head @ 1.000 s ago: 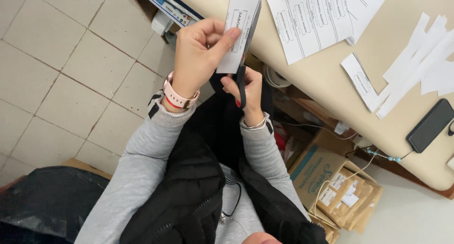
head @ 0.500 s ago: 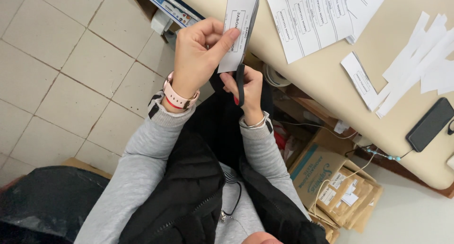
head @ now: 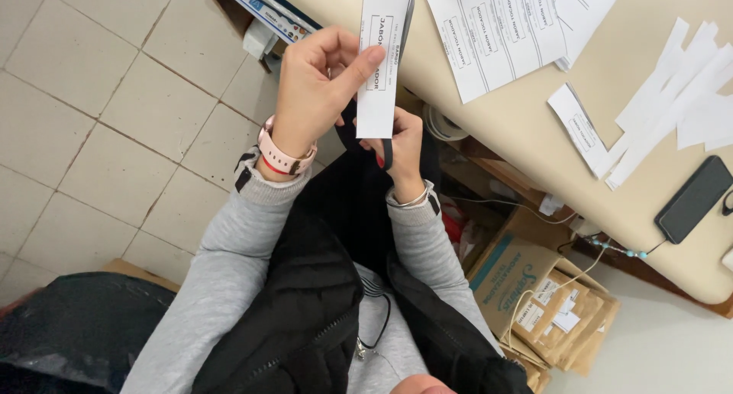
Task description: Cutting out soap labels from a printed sheet using scissors.
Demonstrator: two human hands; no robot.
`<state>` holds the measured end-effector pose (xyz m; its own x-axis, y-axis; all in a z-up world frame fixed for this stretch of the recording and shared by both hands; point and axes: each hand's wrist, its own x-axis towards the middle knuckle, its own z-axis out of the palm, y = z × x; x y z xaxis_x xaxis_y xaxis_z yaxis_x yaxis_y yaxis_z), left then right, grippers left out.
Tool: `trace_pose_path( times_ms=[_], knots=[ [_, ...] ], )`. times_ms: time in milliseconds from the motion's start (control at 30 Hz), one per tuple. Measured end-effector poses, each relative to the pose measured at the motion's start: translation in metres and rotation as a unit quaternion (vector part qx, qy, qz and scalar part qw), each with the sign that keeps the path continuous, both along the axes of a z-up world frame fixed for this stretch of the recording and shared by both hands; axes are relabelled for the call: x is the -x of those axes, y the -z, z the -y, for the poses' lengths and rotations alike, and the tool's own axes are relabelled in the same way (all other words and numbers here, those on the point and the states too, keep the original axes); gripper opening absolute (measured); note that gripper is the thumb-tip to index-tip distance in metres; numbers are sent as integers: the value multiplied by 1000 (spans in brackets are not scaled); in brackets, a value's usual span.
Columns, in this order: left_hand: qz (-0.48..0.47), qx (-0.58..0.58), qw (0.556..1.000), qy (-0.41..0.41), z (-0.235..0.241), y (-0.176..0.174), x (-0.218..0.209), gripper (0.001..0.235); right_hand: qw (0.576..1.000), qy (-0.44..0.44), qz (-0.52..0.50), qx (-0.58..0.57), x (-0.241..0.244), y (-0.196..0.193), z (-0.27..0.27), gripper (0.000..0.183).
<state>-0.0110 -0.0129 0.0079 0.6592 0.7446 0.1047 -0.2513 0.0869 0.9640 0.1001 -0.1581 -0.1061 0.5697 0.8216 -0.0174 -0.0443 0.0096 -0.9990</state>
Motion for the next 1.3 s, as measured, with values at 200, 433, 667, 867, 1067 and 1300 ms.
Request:
trace_pose_path(
  times_ms=[200,433,667,867,1067,1300],
  knots=[
    [67,-43,997,-9,-22,0,-14,17,1000,-11,18,24,1,2,-1,17],
    [103,-62,993,-20,-26,6,-20,13,999,-38,-10,12,-3,4,-1,16],
    [57,-65,996,-12,-23,4,-15,15,999,-35,14,21,-2,0,0,17],
    [37,-86,995,-32,-21,3,-15,16,999,-23,18,24,1,-2,0,16],
    [49,-75,996,-27,-20,2,-15,17,999,-12,21,33,4,-6,-2,16],
    [63,-61,996,-19,-19,4,-14,15,999,-18,8,40,2,-2,-2,19]
  ],
)
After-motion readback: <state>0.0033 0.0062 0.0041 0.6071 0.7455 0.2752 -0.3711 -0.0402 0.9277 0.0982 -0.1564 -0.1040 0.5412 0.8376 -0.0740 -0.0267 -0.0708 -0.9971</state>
